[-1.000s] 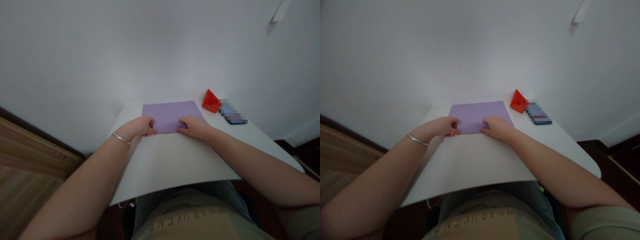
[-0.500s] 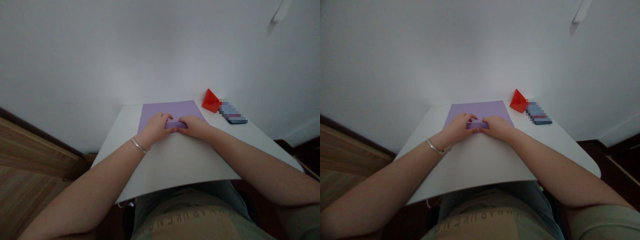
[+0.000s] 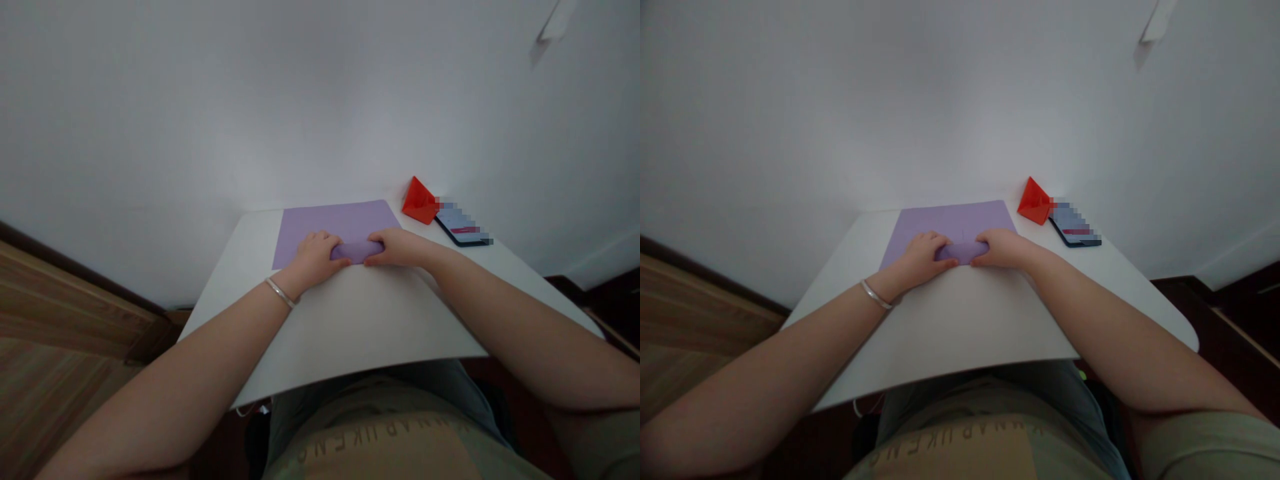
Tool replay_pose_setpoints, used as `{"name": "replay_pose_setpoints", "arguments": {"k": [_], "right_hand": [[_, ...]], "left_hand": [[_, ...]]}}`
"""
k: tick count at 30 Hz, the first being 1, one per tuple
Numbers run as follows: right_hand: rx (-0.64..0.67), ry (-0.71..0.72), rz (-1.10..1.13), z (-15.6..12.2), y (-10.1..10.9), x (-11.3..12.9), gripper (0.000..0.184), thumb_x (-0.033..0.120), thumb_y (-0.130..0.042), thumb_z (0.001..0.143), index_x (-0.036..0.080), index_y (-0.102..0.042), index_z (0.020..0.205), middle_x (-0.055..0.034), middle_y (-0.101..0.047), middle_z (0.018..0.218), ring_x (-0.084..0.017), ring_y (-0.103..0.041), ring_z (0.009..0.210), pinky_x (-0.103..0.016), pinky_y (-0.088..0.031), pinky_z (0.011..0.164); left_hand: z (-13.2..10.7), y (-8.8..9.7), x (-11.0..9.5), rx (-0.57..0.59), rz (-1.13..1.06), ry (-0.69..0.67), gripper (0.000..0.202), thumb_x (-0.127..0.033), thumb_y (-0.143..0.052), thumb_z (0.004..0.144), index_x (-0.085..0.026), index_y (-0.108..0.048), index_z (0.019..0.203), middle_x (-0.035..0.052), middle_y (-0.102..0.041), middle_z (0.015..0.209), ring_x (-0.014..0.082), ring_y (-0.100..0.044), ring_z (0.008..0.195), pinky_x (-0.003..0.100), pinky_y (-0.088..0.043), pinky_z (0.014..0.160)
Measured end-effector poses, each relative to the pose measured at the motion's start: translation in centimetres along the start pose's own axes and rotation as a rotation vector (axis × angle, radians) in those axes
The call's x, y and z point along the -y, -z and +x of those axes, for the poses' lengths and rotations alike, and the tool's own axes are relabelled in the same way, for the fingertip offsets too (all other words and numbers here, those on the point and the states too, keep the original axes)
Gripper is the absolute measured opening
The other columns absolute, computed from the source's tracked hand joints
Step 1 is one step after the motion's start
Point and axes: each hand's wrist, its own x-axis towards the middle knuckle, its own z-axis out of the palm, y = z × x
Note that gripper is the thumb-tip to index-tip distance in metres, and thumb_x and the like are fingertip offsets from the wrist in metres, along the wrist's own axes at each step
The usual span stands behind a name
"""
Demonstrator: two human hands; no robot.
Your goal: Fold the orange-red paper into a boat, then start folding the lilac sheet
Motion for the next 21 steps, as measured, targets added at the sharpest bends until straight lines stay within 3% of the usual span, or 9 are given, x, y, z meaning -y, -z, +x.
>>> {"name": "replay_pose_setpoints", "arguments": {"k": [9,16,21], "right_hand": [[0.012,-0.068,0.003,0.0,0.3,0.3,0.033,0.048,-0.065,0.074,0.02,-0.069,0.092,-0.0028,-0.069,0.081,-0.019,-0.059,0.072,-0.027,-0.034,0.057],[0.035,-0.064,-0.014,0.2,0.7,-0.2,0.038,0.05,-0.061,0.076,0.019,-0.07,0.096,-0.0061,-0.071,0.089,-0.02,-0.061,0.076,-0.027,-0.037,0.06],[0.042,-0.166,-0.079,0.1,1.2,-1.9,0.049,0.056,-0.064,0.072,0.02,-0.071,0.103,-0.009,-0.072,0.095,-0.023,-0.064,0.083,-0.028,-0.041,0.063]], "left_hand": [[-0.2,0.1,-0.3,-0.016,0.043,0.016,0.042,-0.054,-0.052,0.087,-0.018,-0.063,0.106,0.0116,-0.062,0.108,0.0287,-0.054,0.103,0.04,-0.042,0.088],[-0.6,0.5,-0.9,-0.04,0.084,0.012,0.044,-0.054,-0.051,0.087,-0.015,-0.063,0.103,0.0138,-0.061,0.107,0.0301,-0.053,0.102,0.04,-0.042,0.085],[-0.4,0.4,-0.9,-0.033,0.073,0.029,0.044,-0.054,-0.053,0.086,-0.016,-0.063,0.106,0.0126,-0.061,0.107,0.0305,-0.053,0.103,0.04,-0.042,0.086]]}}
